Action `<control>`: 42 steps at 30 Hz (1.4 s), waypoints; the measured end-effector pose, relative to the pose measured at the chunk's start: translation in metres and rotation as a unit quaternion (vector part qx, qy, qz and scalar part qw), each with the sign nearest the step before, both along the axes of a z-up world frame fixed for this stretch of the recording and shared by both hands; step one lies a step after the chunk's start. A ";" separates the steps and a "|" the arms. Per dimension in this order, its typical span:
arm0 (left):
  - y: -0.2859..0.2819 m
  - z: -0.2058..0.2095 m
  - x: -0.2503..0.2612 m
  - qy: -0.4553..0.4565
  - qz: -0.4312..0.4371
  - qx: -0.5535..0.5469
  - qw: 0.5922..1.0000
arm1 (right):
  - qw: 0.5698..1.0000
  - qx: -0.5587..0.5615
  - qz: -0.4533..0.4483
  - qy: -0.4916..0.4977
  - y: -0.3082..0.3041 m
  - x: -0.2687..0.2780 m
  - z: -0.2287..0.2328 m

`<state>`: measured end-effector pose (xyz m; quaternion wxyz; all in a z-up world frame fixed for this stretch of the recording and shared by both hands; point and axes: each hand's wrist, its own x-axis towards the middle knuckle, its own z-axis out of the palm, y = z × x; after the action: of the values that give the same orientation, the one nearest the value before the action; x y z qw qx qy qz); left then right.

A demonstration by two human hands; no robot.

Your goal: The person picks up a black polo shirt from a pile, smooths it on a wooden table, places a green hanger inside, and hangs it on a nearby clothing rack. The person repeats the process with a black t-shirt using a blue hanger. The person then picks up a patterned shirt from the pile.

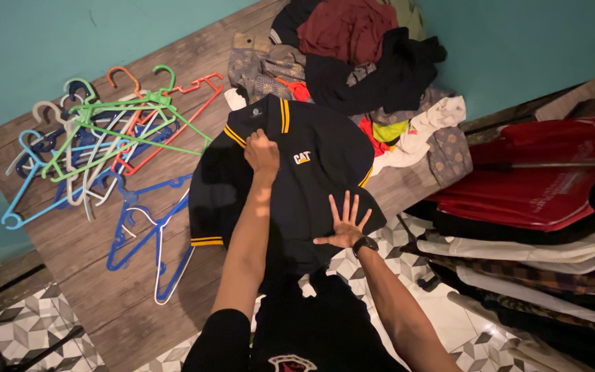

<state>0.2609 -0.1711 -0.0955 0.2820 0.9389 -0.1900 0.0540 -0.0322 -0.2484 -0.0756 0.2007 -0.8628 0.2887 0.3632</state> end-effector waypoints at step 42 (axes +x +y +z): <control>0.231 -0.009 -0.316 0.088 0.034 0.099 0.991 | 0.958 -0.107 0.167 -0.208 -0.066 -0.175 0.020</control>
<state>-0.0554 0.0600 -0.1049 0.2012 0.9693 -0.1362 -0.0387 -0.2075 -0.3143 -0.0553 0.0995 -0.9716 0.1299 0.1710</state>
